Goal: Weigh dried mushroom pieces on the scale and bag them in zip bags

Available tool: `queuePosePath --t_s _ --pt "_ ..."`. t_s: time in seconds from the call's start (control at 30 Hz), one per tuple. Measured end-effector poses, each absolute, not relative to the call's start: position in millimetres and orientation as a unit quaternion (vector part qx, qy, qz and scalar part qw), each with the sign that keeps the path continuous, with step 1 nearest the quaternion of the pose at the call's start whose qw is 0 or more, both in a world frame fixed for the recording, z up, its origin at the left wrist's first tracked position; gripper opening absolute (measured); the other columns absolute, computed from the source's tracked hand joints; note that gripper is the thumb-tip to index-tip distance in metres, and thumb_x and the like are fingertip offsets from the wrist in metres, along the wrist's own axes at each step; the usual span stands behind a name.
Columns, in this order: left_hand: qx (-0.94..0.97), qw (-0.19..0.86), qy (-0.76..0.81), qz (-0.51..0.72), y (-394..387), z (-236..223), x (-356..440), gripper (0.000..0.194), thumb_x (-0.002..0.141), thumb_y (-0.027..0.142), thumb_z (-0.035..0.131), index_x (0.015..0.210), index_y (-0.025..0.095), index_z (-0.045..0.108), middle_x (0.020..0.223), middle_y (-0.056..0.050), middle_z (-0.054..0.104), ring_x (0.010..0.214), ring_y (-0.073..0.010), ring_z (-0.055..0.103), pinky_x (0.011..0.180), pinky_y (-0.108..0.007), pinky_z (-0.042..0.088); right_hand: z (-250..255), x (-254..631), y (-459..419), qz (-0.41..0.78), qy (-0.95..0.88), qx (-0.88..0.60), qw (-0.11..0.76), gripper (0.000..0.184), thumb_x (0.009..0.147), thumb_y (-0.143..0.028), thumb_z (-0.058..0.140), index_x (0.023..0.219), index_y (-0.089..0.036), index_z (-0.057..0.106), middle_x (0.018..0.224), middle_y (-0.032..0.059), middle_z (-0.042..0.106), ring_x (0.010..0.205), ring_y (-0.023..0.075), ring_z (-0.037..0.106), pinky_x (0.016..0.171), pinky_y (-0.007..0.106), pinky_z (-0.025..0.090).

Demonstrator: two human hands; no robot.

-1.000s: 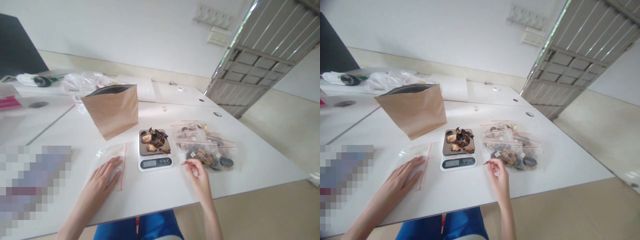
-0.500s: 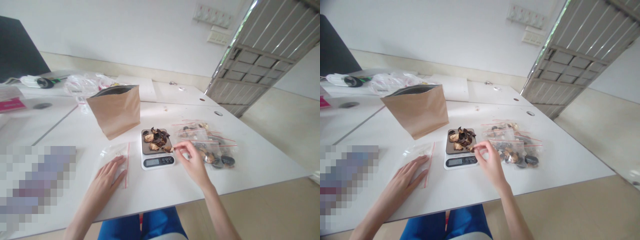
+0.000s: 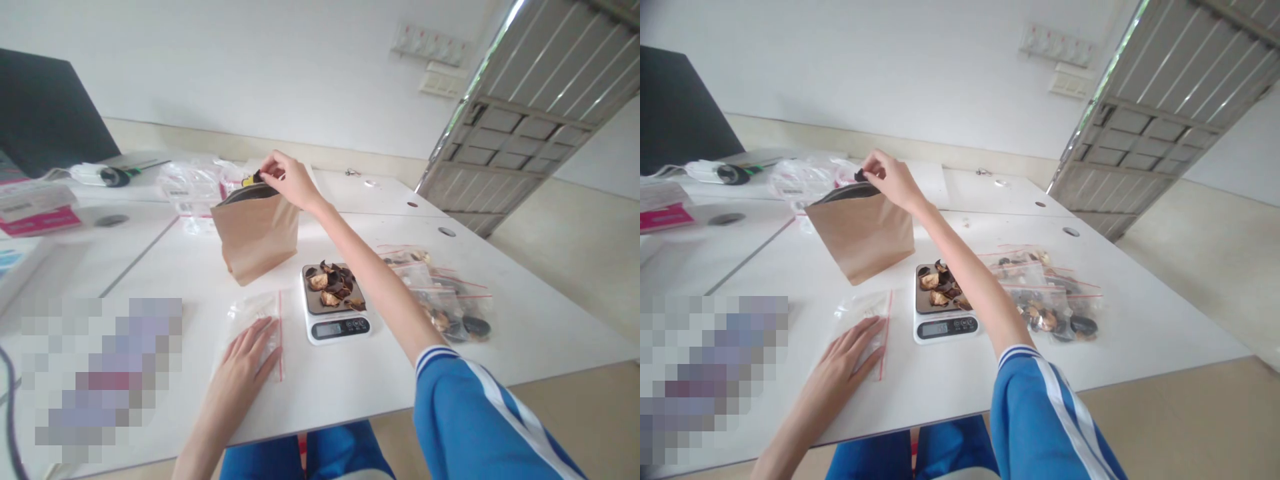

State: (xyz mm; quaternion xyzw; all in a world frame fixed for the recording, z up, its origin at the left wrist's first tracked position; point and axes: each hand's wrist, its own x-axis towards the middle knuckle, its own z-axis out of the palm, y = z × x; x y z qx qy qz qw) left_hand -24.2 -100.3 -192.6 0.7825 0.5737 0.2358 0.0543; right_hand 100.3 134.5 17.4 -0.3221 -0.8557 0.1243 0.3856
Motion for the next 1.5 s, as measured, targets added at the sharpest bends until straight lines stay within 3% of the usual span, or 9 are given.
queuePosePath --t_s 0.1,0.23,0.43,0.63,0.77,0.87,1.0,1.23,1.5 --pt "0.782 0.052 0.571 0.244 -100 -192 -24 0.042 0.094 0.039 0.039 0.13 0.021 0.053 0.133 -0.007 0.057 0.125 -0.023 0.052 0.103 -0.04 0.045 22 109 135 0.187 -0.834 -0.321 0.409 0.006 0.085 -0.014 0.058 0.09 -0.013 0.057 0.087 -0.0038 0.069 0.073 -0.0014 0.057 0.071 0.014 0.044" --pt "0.778 0.049 0.573 0.253 -100 -193 -24 0.042 0.094 0.039 0.041 0.13 0.022 0.053 0.132 -0.008 0.058 0.124 -0.0238 0.052 0.101 -0.04 0.045 29 125 125 0.161 -0.827 -0.306 0.443 0.005 0.086 -0.016 0.057 0.091 -0.014 0.057 0.088 -0.0013 0.07 0.075 0.0025 0.06 0.071 0.017 0.045" --pt "0.768 0.073 0.584 0.253 -100 -192 -24 0.043 0.093 0.042 0.042 0.131 0.024 0.051 0.128 -0.008 0.059 0.118 -0.0255 0.056 0.099 -0.043 0.045 23 133 111 0.035 -0.893 -0.296 0.338 0.007 0.085 -0.012 0.058 0.084 -0.016 0.063 0.092 0.0016 0.069 0.089 0.0127 0.06 0.083 0.025 0.045" --pt "0.751 0.106 0.597 0.26 -98 -191 -25 0.04 0.091 0.042 0.045 0.126 0.026 0.054 0.124 -0.007 0.06 0.115 -0.0259 0.057 0.096 -0.043 0.046 21 135 116 -0.05 -0.911 -0.313 0.263 0.022 0.095 -0.024 0.048 0.097 -0.013 0.066 0.098 0.0081 0.062 0.106 0.0219 0.052 0.097 0.039 0.039" --pt "0.735 0.138 0.604 0.276 -97 -186 -26 0.032 0.088 0.044 0.05 0.111 0.026 0.063 0.116 -0.006 0.063 0.108 -0.0258 0.06 0.095 -0.043 0.047 17 144 97 -0.061 -0.895 -0.314 0.312 0.026 0.097 -0.027 0.042 0.106 -0.014 0.063 0.107 0.0089 0.057 0.109 0.0216 0.049 0.099 0.042 0.037" --pt "0.722 0.155 0.614 0.279 -96 -180 -26 0.027 0.087 0.045 0.051 0.095 0.026 0.068 0.107 -0.006 0.064 0.098 -0.0248 0.063 0.09 -0.041 0.049 5 156 62 0.003 -0.888 -0.307 0.342 0.025 0.098 -0.023 0.039 0.104 -0.015 0.062 0.103 0.0069 0.059 0.093 0.0155 0.054 0.091 0.033 0.041" --pt "0.721 0.155 0.618 0.273 -96 -176 -26 0.03 0.089 0.046 0.045 0.084 0.027 0.067 0.098 -0.005 0.065 0.091 -0.0245 0.064 0.085 -0.041 0.049 -30 177 3 0.133 -0.91 -0.324 0.225 0.021 0.094 -0.024 0.047 0.088 -0.016 0.066 0.083 0.003 0.063 0.072 0.0125 0.055 0.073 0.026 0.042" --pt "0.744 0.083 0.607 0.268 -101 -185 -22 0.035 0.09 0.044 0.043 0.116 0.024 0.055 0.114 -0.007 0.064 0.104 -0.0263 0.059 0.086 -0.04 0.046 -91 199 -81 0.25 -0.862 -0.392 0.2 0.019 0.092 -0.022 0.05 0.089 -0.021 0.069 0.074 -0.0004 0.063 0.063 0.0115 0.055 0.061 0.022 0.04" --pt "0.715 0.057 0.654 0.242 -90 -183 -15 0.034 0.085 0.04 0.053 0.113 0.023 0.059 0.107 -0.008 0.066 0.098 -0.028 0.06 0.081 -0.04 0.046 -131 186 -130 0.332 -0.81 -0.43 0.218 0.015 0.088 -0.017 0.054 0.083 -0.02 0.067 0.076 0.0001 0.063 0.067 0.0122 0.057 0.065 0.021 0.045"
